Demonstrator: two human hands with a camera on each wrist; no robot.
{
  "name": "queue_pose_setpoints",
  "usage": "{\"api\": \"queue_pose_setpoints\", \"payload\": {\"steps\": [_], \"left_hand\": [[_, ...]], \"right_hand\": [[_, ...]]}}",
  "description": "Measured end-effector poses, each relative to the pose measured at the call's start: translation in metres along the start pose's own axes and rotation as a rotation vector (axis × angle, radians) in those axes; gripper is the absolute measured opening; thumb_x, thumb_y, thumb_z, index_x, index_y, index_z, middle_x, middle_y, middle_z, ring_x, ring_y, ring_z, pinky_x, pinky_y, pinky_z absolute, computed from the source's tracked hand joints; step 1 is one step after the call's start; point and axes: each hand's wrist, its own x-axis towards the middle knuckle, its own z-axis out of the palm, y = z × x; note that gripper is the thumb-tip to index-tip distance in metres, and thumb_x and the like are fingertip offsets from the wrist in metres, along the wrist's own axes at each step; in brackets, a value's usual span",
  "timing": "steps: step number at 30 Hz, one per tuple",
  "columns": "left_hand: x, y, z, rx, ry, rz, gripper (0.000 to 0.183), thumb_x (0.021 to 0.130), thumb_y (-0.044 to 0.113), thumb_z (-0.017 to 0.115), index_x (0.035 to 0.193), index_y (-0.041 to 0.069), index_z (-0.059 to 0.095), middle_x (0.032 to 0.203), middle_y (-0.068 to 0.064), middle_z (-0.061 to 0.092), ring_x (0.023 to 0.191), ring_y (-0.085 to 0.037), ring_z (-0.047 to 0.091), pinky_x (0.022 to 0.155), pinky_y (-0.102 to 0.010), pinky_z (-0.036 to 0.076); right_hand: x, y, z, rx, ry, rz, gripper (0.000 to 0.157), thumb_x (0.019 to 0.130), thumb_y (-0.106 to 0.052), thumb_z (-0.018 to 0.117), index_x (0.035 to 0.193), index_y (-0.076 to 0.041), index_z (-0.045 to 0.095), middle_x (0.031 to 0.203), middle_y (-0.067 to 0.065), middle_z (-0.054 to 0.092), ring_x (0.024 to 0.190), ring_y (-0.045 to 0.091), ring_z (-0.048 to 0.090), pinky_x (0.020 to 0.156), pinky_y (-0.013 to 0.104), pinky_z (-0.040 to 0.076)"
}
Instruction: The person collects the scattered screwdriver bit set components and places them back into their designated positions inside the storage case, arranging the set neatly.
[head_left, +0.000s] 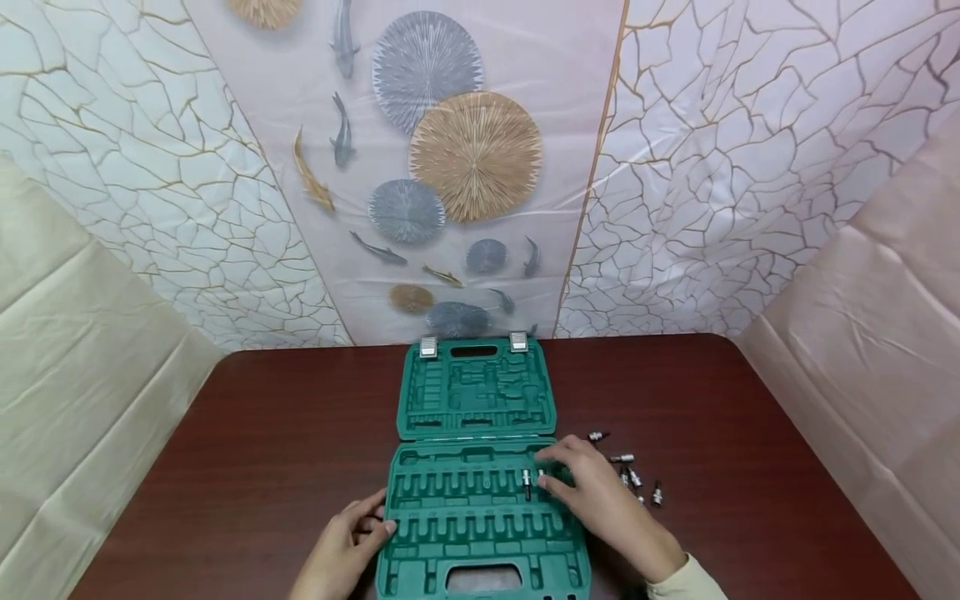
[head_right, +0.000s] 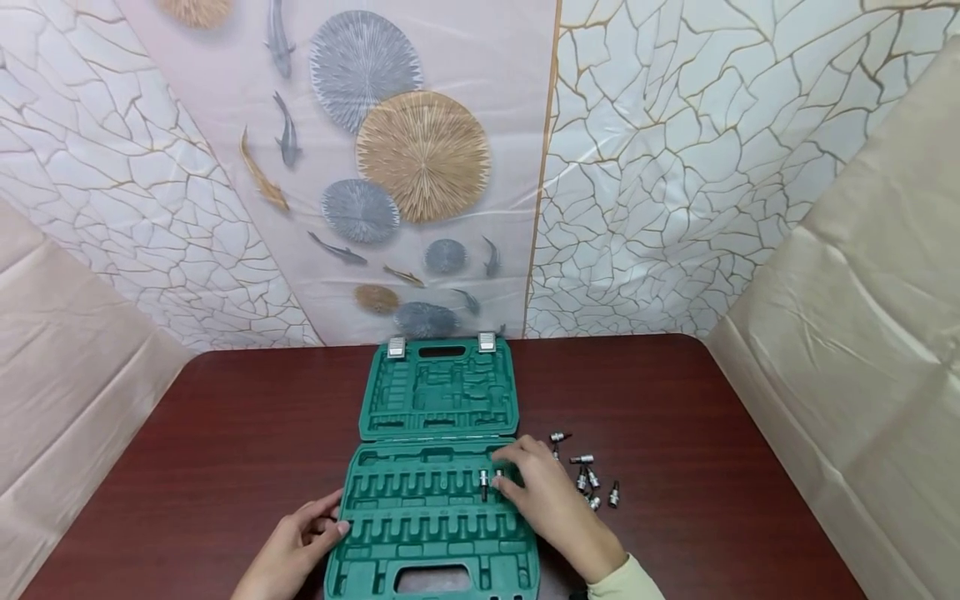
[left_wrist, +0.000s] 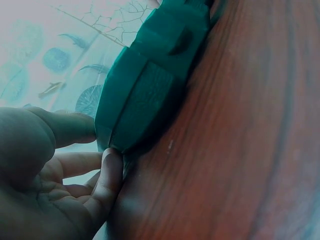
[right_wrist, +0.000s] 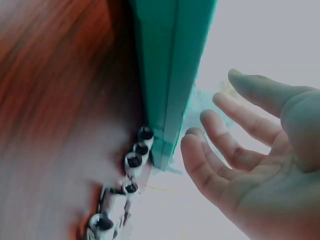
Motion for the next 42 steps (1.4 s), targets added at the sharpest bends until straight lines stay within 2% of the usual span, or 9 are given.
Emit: {"api": "queue_pose_setpoints", "payload": {"steps": [6, 13, 16, 23, 28, 35, 38, 42], "left_hand": [[0.001, 0.001, 0.002, -0.016, -0.008, 0.006, 0.062, 0.104, 0.019, 0.07, 0.153, -0.012, 0.047, 0.114, -0.012, 0.059, 0.092, -0.022, 0.057, 0.073, -0.034, 0.051], [0.0, 0.001, 0.002, -0.004, -0.004, 0.003, 0.063, 0.104, 0.02, 0.07, 0.153, -0.012, 0.046, 0.114, -0.011, 0.059, 0.092, -0.021, 0.057, 0.074, -0.035, 0.051], [-0.001, 0.001, 0.002, -0.002, 0.0, 0.001, 0.063, 0.104, 0.02, 0.07, 0.153, -0.011, 0.047, 0.114, -0.011, 0.059, 0.092, -0.021, 0.057, 0.074, -0.036, 0.051], [-0.002, 0.0, 0.002, 0.0, 0.012, 0.004, 0.062, 0.104, 0.019, 0.07, 0.152, -0.012, 0.047, 0.113, -0.011, 0.058, 0.091, -0.021, 0.057, 0.073, -0.036, 0.051], [-0.004, 0.0, 0.002, -0.002, 0.018, 0.019, 0.061, 0.104, 0.018, 0.07, 0.152, -0.012, 0.048, 0.114, -0.012, 0.058, 0.092, -0.021, 0.057, 0.072, -0.034, 0.051], [-0.003, -0.001, 0.002, 0.001, 0.018, 0.016, 0.061, 0.104, 0.019, 0.071, 0.152, -0.011, 0.048, 0.114, -0.011, 0.059, 0.092, -0.021, 0.057, 0.072, -0.035, 0.051], [-0.002, -0.001, 0.002, 0.002, 0.017, 0.012, 0.061, 0.104, 0.019, 0.071, 0.152, -0.011, 0.048, 0.114, -0.011, 0.059, 0.092, -0.021, 0.057, 0.072, -0.035, 0.051], [-0.002, 0.001, 0.003, 0.003, 0.022, 0.004, 0.061, 0.104, 0.02, 0.071, 0.152, -0.011, 0.049, 0.114, -0.011, 0.059, 0.092, -0.021, 0.057, 0.073, -0.035, 0.051]], "right_hand": [[-0.009, 0.011, -0.012, 0.005, 0.083, 0.036, 0.02, 0.096, -0.011, 0.079, 0.116, -0.011, 0.078, 0.109, 0.002, 0.067, 0.098, 0.019, 0.063, 0.077, 0.039, 0.053], [-0.015, 0.029, -0.019, 0.02, 0.125, 0.08, 0.023, 0.096, -0.012, 0.079, 0.119, -0.007, 0.076, 0.108, 0.006, 0.066, 0.09, 0.015, 0.064, 0.074, 0.037, 0.055], [-0.018, 0.036, -0.021, -0.015, 0.145, 0.106, 0.025, 0.096, -0.014, 0.079, 0.119, -0.006, 0.076, 0.111, 0.009, 0.067, 0.093, 0.021, 0.063, 0.076, 0.041, 0.052], [-0.02, 0.053, -0.029, -0.108, 0.185, 0.183, 0.034, 0.095, -0.016, 0.08, 0.123, 0.0, 0.073, 0.116, 0.022, 0.066, 0.111, 0.045, 0.059, 0.09, 0.06, 0.05], [-0.018, 0.062, -0.033, -0.177, 0.169, 0.27, 0.041, 0.096, -0.018, 0.079, 0.125, 0.008, 0.068, 0.114, 0.029, 0.065, 0.111, 0.053, 0.058, 0.091, 0.064, 0.048], [-0.014, 0.069, -0.034, -0.205, 0.168, 0.324, 0.045, 0.095, -0.023, 0.08, 0.117, 0.013, 0.064, 0.099, 0.025, 0.066, 0.092, 0.045, 0.064, 0.081, 0.06, 0.052], [-0.012, 0.069, -0.035, -0.214, 0.143, 0.362, 0.045, 0.095, -0.027, 0.081, 0.109, 0.011, 0.062, 0.091, 0.021, 0.063, 0.079, 0.037, 0.062, 0.068, 0.052, 0.052], [-0.01, 0.069, -0.035, -0.22, 0.111, 0.397, 0.044, 0.094, -0.033, 0.081, 0.097, 0.004, 0.058, 0.08, 0.014, 0.058, 0.066, 0.027, 0.055, 0.057, 0.041, 0.045]]}}
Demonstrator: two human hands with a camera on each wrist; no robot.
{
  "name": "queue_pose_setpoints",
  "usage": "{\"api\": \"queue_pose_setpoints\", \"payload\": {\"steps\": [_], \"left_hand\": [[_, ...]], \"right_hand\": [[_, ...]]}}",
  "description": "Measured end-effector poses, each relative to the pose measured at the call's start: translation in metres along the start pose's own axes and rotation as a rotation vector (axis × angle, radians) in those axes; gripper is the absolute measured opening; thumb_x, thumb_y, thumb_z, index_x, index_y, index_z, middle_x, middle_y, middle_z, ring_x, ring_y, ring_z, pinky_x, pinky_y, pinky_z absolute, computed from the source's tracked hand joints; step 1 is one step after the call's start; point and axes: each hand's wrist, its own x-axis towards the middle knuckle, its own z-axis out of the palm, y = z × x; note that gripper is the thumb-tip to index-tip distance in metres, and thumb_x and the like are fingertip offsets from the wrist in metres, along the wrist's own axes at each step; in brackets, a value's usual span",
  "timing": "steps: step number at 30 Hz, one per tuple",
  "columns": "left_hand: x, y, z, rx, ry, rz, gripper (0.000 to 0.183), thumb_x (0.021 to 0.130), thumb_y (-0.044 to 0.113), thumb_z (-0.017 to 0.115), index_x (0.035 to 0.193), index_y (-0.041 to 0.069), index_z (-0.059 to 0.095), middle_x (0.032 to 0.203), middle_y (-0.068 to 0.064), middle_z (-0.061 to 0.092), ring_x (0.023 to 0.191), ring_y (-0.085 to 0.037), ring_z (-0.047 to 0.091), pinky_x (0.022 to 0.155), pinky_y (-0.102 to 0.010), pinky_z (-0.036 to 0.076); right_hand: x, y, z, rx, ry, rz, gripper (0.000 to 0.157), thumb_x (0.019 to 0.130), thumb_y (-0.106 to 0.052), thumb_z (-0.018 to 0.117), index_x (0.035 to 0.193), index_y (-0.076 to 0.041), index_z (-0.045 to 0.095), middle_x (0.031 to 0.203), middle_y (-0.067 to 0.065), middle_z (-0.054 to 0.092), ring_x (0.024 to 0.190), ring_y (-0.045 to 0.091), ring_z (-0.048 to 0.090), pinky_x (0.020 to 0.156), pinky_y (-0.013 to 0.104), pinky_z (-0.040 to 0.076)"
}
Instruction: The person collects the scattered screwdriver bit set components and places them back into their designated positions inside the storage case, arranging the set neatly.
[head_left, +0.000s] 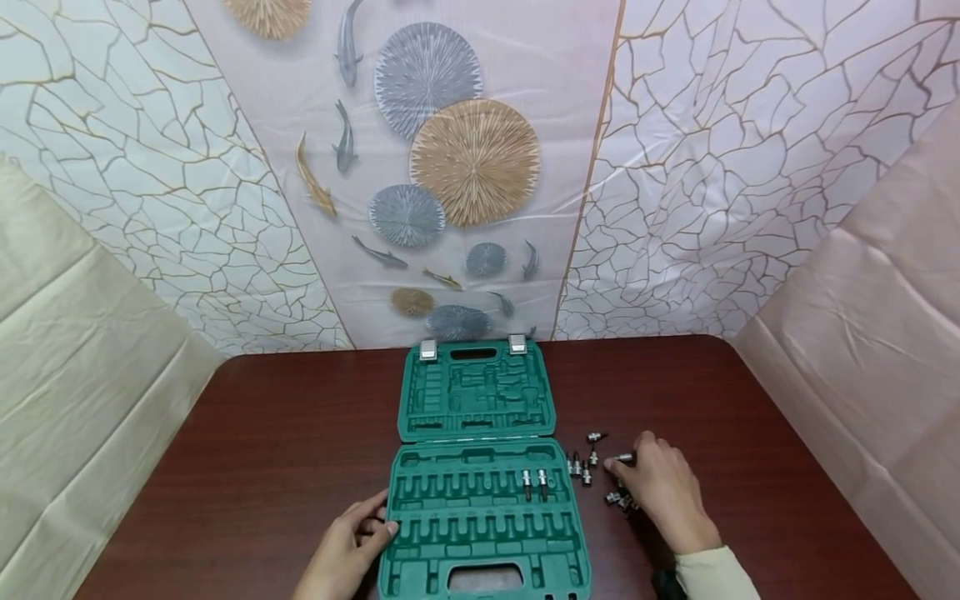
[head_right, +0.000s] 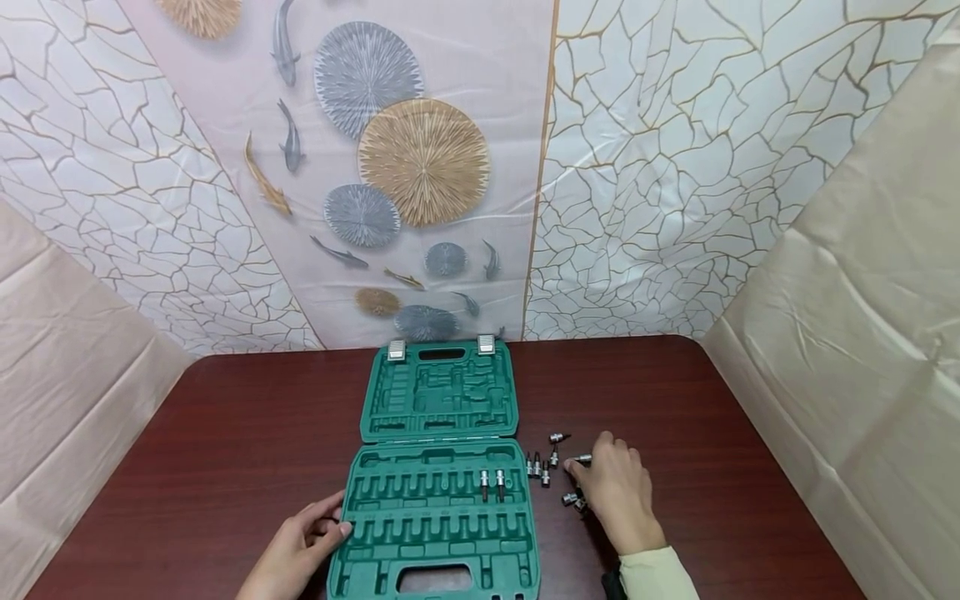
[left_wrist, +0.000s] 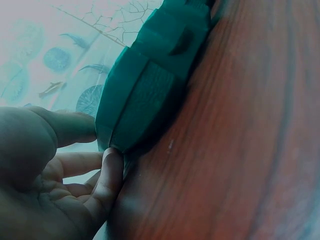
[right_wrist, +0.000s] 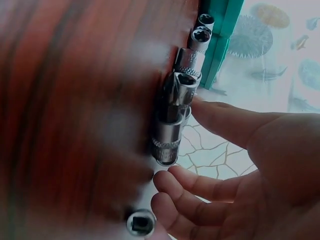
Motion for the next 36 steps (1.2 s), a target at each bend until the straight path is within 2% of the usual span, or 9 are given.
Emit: {"api": "queue_pose_setpoints", "payload": {"steps": [7, 12, 17, 22, 26, 32, 36], "left_hand": [[0.001, 0.0, 0.0, 0.003, -0.006, 0.007, 0.061, 0.103, 0.02, 0.071, 0.151, -0.011, 0.049, 0.114, -0.011, 0.059, 0.091, -0.021, 0.058, 0.073, -0.035, 0.051], [0.0, 0.0, 0.0, 0.006, -0.002, 0.011, 0.061, 0.103, 0.02, 0.071, 0.151, -0.011, 0.049, 0.114, -0.011, 0.06, 0.092, -0.02, 0.059, 0.073, -0.035, 0.051], [0.0, 0.0, -0.001, 0.014, 0.005, 0.017, 0.061, 0.103, 0.021, 0.071, 0.151, -0.011, 0.05, 0.113, -0.011, 0.06, 0.092, -0.02, 0.059, 0.073, -0.034, 0.052], [0.0, 0.0, -0.001, 0.016, 0.0, 0.024, 0.062, 0.104, 0.022, 0.071, 0.151, -0.011, 0.049, 0.113, -0.01, 0.061, 0.093, -0.02, 0.059, 0.073, -0.033, 0.052], [-0.001, -0.001, -0.001, 0.014, -0.004, 0.024, 0.061, 0.104, 0.021, 0.071, 0.152, -0.011, 0.049, 0.114, -0.01, 0.06, 0.093, -0.02, 0.059, 0.073, -0.033, 0.051], [-0.001, -0.001, 0.0, 0.012, 0.0, 0.024, 0.061, 0.104, 0.02, 0.071, 0.152, -0.011, 0.049, 0.113, -0.01, 0.06, 0.093, -0.02, 0.058, 0.073, -0.033, 0.051], [-0.001, -0.001, -0.001, 0.006, 0.001, 0.034, 0.061, 0.104, 0.02, 0.071, 0.152, -0.011, 0.049, 0.112, -0.01, 0.06, 0.093, -0.02, 0.059, 0.072, -0.032, 0.052]], "right_hand": [[0.005, -0.003, -0.001, -0.034, -0.036, 0.031, 0.045, 0.095, -0.037, 0.08, 0.102, 0.003, 0.061, 0.083, 0.012, 0.061, 0.069, 0.027, 0.059, 0.06, 0.047, 0.049], [0.008, -0.006, 0.0, -0.06, -0.047, 0.023, 0.036, 0.098, -0.032, 0.077, 0.096, 0.0, 0.06, 0.081, 0.01, 0.059, 0.071, 0.026, 0.058, 0.063, 0.05, 0.049], [0.011, -0.008, 0.002, -0.088, -0.029, -0.007, 0.032, 0.099, -0.026, 0.074, 0.1, 0.003, 0.063, 0.085, 0.012, 0.06, 0.073, 0.029, 0.061, 0.067, 0.056, 0.052], [0.008, -0.007, 0.004, -0.093, 0.063, -0.067, 0.029, 0.096, -0.023, 0.075, 0.09, 0.002, 0.061, 0.077, 0.011, 0.055, 0.063, 0.025, 0.054, 0.056, 0.047, 0.047], [0.006, -0.006, 0.004, -0.072, 0.129, -0.11, 0.031, 0.094, -0.021, 0.075, 0.096, 0.007, 0.064, 0.079, 0.014, 0.059, 0.061, 0.024, 0.054, 0.051, 0.042, 0.046], [0.004, -0.008, 0.001, -0.029, 0.091, -0.107, 0.04, 0.095, -0.02, 0.075, 0.114, 0.014, 0.065, 0.094, 0.022, 0.065, 0.068, 0.027, 0.06, 0.055, 0.044, 0.052], [0.001, -0.013, 0.0, -0.016, 0.086, -0.124, 0.04, 0.093, -0.018, 0.077, 0.114, 0.014, 0.064, 0.095, 0.022, 0.063, 0.072, 0.026, 0.059, 0.058, 0.044, 0.052]]}}
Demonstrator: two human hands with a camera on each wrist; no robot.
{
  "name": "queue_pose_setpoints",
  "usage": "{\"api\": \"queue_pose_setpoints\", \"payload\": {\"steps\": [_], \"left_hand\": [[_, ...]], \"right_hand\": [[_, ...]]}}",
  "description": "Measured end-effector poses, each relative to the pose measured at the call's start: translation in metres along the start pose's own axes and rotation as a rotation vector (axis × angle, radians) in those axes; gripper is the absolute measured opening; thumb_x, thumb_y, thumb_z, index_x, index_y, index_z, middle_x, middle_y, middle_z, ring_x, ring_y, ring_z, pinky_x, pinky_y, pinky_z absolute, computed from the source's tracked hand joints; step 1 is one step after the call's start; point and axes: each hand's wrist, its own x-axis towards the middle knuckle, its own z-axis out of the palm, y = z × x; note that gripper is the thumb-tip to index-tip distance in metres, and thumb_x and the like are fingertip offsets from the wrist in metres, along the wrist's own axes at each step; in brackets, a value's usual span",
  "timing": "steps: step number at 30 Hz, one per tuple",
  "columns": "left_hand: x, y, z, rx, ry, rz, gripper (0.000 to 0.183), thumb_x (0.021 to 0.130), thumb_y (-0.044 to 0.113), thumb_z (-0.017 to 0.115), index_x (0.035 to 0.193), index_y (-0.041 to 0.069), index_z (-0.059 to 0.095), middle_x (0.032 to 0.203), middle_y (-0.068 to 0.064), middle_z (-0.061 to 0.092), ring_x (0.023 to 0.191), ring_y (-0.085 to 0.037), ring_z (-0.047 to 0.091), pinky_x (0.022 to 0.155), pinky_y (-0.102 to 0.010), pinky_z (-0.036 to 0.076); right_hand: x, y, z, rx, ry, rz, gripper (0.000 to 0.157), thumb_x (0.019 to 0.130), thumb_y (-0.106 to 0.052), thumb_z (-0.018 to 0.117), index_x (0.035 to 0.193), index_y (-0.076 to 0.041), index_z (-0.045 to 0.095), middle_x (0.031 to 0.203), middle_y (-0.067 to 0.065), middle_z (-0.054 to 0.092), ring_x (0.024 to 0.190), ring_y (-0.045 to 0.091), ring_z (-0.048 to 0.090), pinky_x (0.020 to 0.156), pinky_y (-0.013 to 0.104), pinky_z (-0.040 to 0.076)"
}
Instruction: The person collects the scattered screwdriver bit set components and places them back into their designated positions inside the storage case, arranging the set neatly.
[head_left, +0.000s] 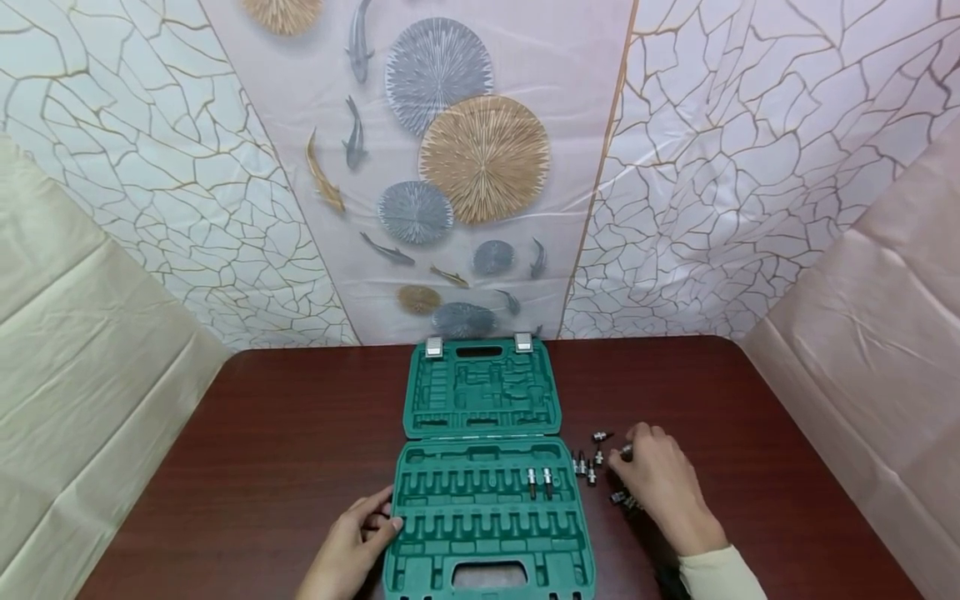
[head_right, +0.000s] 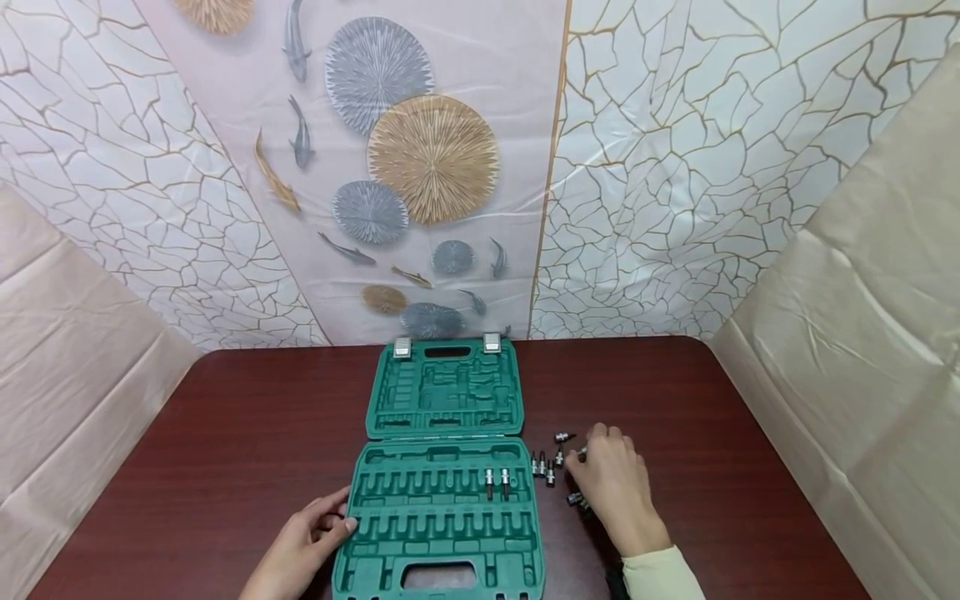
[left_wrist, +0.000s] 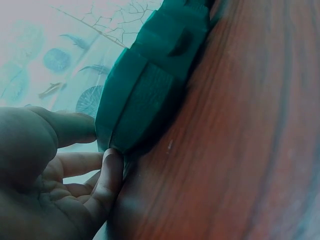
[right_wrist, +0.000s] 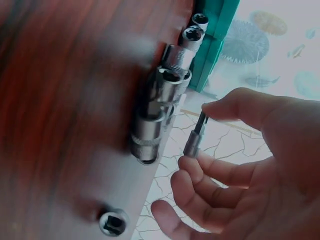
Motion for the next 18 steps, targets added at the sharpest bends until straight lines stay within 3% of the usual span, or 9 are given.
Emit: {"api": "queue_pose_setpoints", "payload": {"steps": [9, 18], "left_hand": [[0.0, -0.001, 0.001, -0.001, 0.003, 0.008, 0.061, 0.103, 0.019, 0.071, 0.152, -0.01, 0.05, 0.113, -0.01, 0.061, 0.093, -0.02, 0.059, 0.072, -0.03, 0.052], [0.0, 0.0, 0.001, -0.002, 0.005, -0.017, 0.061, 0.103, 0.02, 0.071, 0.152, -0.009, 0.05, 0.113, -0.01, 0.06, 0.093, -0.02, 0.059, 0.072, -0.032, 0.052]], "right_hand": [[-0.014, -0.007, 0.002, 0.044, 0.058, -0.096, 0.028, 0.09, -0.009, 0.078, 0.109, 0.008, 0.067, 0.098, 0.018, 0.061, 0.07, 0.02, 0.054, 0.057, 0.038, 0.049], [-0.034, -0.011, 0.007, 0.151, 0.168, -0.208, 0.03, 0.087, -0.005, 0.081, 0.114, 0.0, 0.069, 0.098, 0.008, 0.059, 0.071, 0.013, 0.051, 0.057, 0.031, 0.046]]}}
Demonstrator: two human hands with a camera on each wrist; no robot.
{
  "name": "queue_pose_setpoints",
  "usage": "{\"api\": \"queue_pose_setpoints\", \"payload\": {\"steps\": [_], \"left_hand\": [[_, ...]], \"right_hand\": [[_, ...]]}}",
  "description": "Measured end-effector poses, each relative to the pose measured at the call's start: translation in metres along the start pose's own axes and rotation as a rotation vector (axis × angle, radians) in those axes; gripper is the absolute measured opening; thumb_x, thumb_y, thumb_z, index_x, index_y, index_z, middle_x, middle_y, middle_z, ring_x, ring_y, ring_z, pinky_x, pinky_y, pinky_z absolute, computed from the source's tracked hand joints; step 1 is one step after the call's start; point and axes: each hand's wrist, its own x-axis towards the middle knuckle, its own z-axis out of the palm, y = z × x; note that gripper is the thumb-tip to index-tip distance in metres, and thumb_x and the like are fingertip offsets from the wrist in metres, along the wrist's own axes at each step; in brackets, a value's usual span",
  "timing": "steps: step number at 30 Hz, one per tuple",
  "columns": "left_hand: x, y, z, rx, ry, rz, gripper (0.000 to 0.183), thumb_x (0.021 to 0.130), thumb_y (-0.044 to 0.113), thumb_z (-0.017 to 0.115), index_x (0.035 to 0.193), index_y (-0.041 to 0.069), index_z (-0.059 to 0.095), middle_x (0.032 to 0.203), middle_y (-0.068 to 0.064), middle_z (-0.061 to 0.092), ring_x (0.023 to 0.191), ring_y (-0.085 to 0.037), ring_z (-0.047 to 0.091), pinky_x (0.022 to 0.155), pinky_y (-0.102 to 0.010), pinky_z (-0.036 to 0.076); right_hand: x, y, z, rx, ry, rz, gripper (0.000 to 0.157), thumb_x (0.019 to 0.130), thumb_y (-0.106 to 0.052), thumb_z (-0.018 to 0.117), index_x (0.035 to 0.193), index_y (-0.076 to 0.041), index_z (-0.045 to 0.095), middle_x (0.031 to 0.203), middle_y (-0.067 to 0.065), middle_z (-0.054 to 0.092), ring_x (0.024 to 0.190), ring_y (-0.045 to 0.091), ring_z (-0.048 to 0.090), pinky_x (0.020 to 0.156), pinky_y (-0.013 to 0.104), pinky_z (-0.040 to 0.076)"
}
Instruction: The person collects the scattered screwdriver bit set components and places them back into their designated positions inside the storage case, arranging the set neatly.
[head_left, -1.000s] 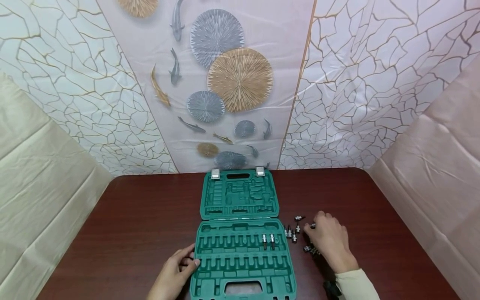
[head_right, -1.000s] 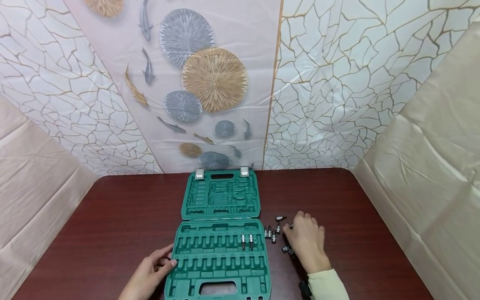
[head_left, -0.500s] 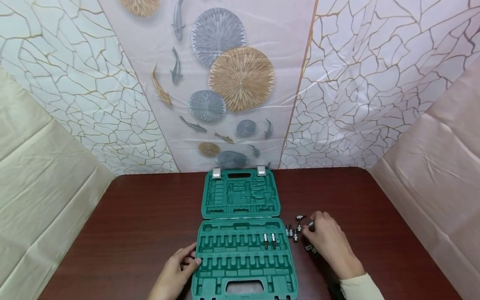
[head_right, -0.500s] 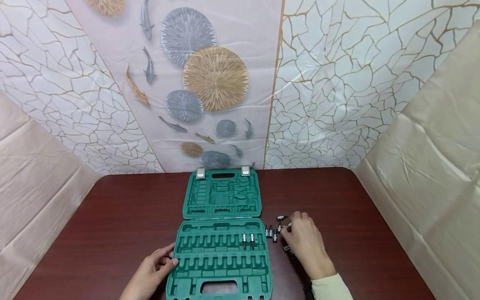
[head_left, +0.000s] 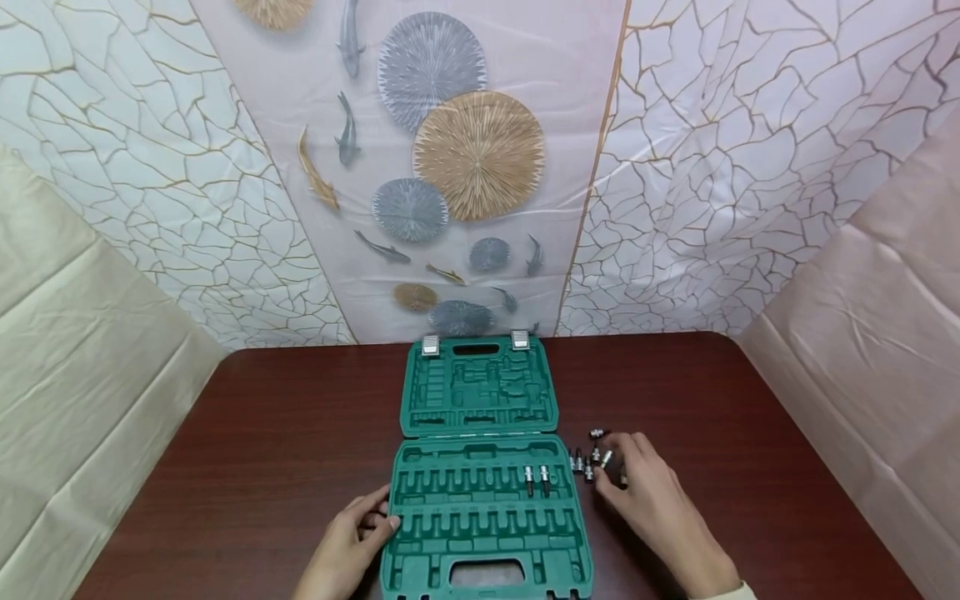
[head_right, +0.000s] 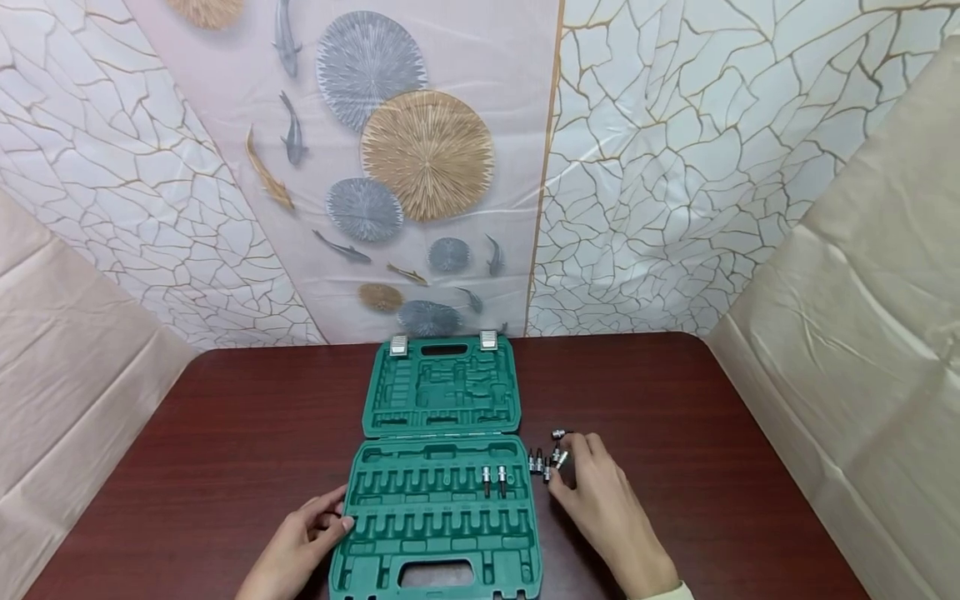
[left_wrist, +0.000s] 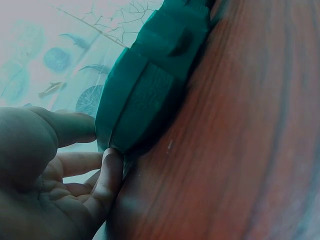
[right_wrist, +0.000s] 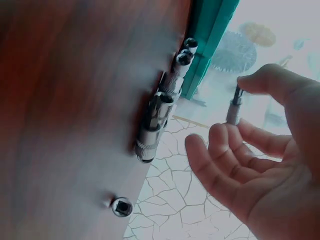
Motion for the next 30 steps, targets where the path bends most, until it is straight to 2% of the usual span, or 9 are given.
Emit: {"api": "queue_pose_setpoints", "payload": {"steps": [6, 11, 17, 22, 26, 30], "left_hand": [[0.001, 0.001, 0.001, 0.008, 0.009, -0.017, 0.059, 0.104, 0.022, 0.07, 0.153, -0.007, 0.051, 0.112, -0.009, 0.06, 0.091, -0.02, 0.057, 0.072, -0.033, 0.051], [0.001, 0.003, 0.002, 0.029, 0.03, -0.026, 0.058, 0.105, 0.024, 0.07, 0.152, -0.005, 0.052, 0.11, -0.008, 0.061, 0.09, -0.019, 0.06, 0.074, -0.035, 0.052], [-0.002, 0.003, 0.002, 0.041, 0.022, -0.013, 0.059, 0.105, 0.026, 0.07, 0.153, -0.002, 0.052, 0.111, -0.007, 0.061, 0.09, -0.019, 0.061, 0.075, -0.035, 0.053], [-0.003, 0.003, 0.004, 0.032, 0.032, -0.01, 0.056, 0.105, 0.021, 0.069, 0.153, -0.001, 0.053, 0.112, -0.007, 0.061, 0.091, -0.019, 0.06, 0.075, -0.034, 0.053], [-0.005, 0.003, 0.003, 0.043, 0.036, -0.01, 0.055, 0.105, 0.02, 0.068, 0.153, -0.003, 0.052, 0.111, -0.007, 0.06, 0.09, -0.019, 0.059, 0.074, -0.034, 0.052], [-0.005, 0.005, 0.002, 0.042, 0.043, 0.009, 0.055, 0.105, 0.019, 0.068, 0.153, -0.003, 0.052, 0.111, -0.007, 0.06, 0.09, -0.018, 0.059, 0.074, -0.034, 0.052]], "right_hand": [[-0.007, -0.007, 0.001, 0.048, 0.063, -0.095, 0.029, 0.085, -0.005, 0.085, 0.112, -0.006, 0.072, 0.103, 0.002, 0.062, 0.076, 0.01, 0.055, 0.061, 0.028, 0.049], [-0.011, -0.012, 0.004, 0.139, 0.038, -0.169, 0.029, 0.085, -0.004, 0.085, 0.11, -0.007, 0.073, 0.097, -0.002, 0.061, 0.076, 0.006, 0.058, 0.063, 0.026, 0.052], [-0.017, -0.015, 0.007, 0.195, -0.053, -0.275, 0.029, 0.087, -0.006, 0.085, 0.113, -0.01, 0.072, 0.095, -0.008, 0.056, 0.077, 0.002, 0.05, 0.062, 0.023, 0.048], [-0.017, -0.02, 0.009, 0.213, -0.201, -0.31, 0.026, 0.092, -0.009, 0.081, 0.116, -0.01, 0.07, 0.105, -0.006, 0.06, 0.08, 0.003, 0.051, 0.064, 0.024, 0.048], [-0.018, -0.023, 0.01, 0.162, -0.321, -0.338, 0.026, 0.095, -0.014, 0.08, 0.118, -0.011, 0.07, 0.112, -0.003, 0.063, 0.085, 0.006, 0.057, 0.068, 0.027, 0.053], [-0.019, -0.026, 0.01, 0.076, -0.373, -0.364, 0.026, 0.096, -0.02, 0.081, 0.12, -0.014, 0.072, 0.113, -0.005, 0.064, 0.095, 0.008, 0.064, 0.074, 0.029, 0.057]]}}
